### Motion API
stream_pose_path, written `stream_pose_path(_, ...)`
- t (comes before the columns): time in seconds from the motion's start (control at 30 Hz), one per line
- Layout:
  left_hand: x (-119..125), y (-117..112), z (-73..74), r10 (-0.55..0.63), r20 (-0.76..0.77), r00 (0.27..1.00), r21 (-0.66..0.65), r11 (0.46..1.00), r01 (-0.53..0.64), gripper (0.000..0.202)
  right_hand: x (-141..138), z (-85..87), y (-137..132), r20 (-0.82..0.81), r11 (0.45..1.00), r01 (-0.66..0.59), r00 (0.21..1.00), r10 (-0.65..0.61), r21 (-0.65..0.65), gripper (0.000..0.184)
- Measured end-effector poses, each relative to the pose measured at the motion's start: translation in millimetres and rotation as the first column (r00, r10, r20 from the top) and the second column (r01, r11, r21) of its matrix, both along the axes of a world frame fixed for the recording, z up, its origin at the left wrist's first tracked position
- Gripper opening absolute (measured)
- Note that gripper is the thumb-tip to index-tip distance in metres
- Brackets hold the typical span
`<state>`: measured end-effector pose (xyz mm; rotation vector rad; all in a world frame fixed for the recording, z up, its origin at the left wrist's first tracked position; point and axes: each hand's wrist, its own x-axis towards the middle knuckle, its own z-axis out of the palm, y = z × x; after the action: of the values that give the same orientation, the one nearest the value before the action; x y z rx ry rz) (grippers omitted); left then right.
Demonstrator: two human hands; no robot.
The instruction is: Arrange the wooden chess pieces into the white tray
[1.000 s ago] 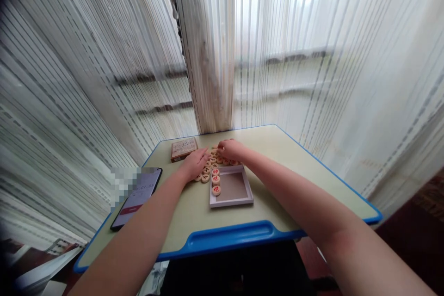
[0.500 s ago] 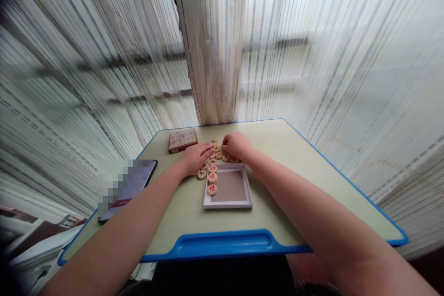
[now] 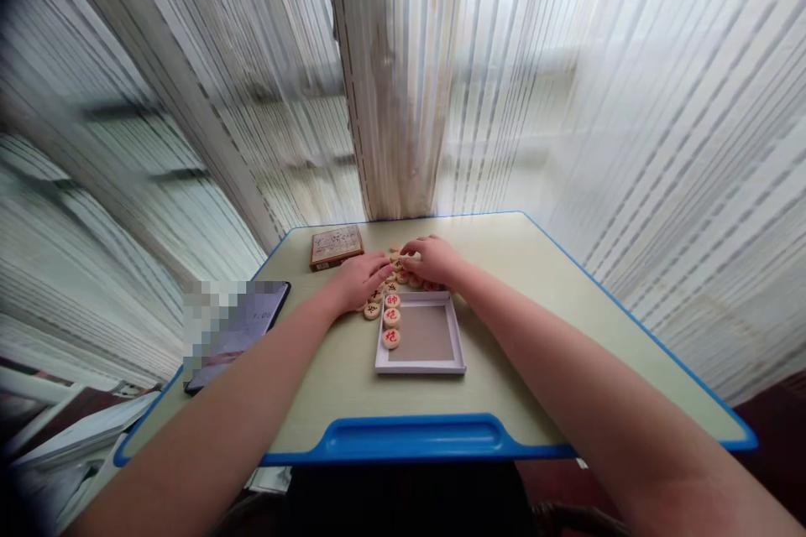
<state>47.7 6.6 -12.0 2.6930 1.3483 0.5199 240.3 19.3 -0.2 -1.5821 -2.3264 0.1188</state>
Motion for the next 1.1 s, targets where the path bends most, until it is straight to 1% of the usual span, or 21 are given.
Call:
stream_pose_path(0.1,-0.4,0.5,0.0,0.003,-0.01,1.0,-0.004,1.0,-0.003,0.049,-2.6,3.7,-3.5,0.03,0.998,-0.03,0.999,0.032,-0.047,0.026)
stream_pose_path(0.2,-0.4,0.4,0.1,0.006,-0.008,1.0,-0.01,1.0,-0.006,0.05,-2.9,4.5,-4.6,0.017,0.997,0.023,1.0,-0.022,-0.07,0.027)
stream_pose_path(0.3,0.2,-0.4,0.6,0.009,-0.009,1.0,-0.01,1.0,-0.009,0.05,-1.3,3.7,-4.6,-0.004,0.996,0.068,0.998,-0.068,-0.055,0.029)
stream_pose_path(0.57,0.7,-2.2,3.2,-0.006,-0.035,0.999,-0.004,1.0,0.006,0.049,3.1,-0.4,-5.2,0.022,0.995,0.096,0.995,-0.095,-0.04,0.029)
stream_pose_path(0.63,0.5,-2.4,3.9,-0.004,-0.048,0.999,-0.005,1.0,0.004,0.05,3.0,-2.6,-2.8,0.051,0.997,0.077,0.996,-0.075,-0.028,0.028)
stream_pose_path(0.73,0.3,-2.7,4.2,-0.001,-0.056,0.998,-0.004,1.0,0.0,0.05,0.3,-3.4,0.3,0.075,0.999,0.029,0.997,-0.03,0.016,0.032)
stream_pose_path(0.83,0.5,-2.8,4.2,-0.004,-0.049,0.999,-0.009,1.0,0.003,0.05,-5.6,-0.8,-1.3,0.117,0.996,-0.08,0.99,0.074,0.046,0.038)
stream_pose_path(0.9,0.7,-2.9,4.2,-0.003,-0.04,0.999,-0.013,1.0,0.002,0.048,-9.7,1.4,-4.8,0.167,0.988,-0.153,0.975,0.147,0.025,0.037)
stream_pose_path(0.93,0.7,-2.9,4.2,-0.002,-0.037,0.999,-0.014,1.0,0.002,0.048,-11.1,2.1,-6.8,0.188,0.986,-0.167,0.969,0.163,0.01,0.035)
stream_pose_path(1.0,0.8,-3.1,4.3,-0.007,-0.036,0.999,-0.01,1.0,0.007,0.047,-12.0,2.8,-10.0,0.222,0.991,-0.131,0.967,0.126,0.007,0.034)
stream_pose_path(1.1,0.6,-3.2,4.4,-0.008,-0.031,0.999,-0.004,1.0,0.008,0.047,-7.9,2.0,-10.7,0.241,0.999,-0.013,0.97,0.004,0.037,0.033)
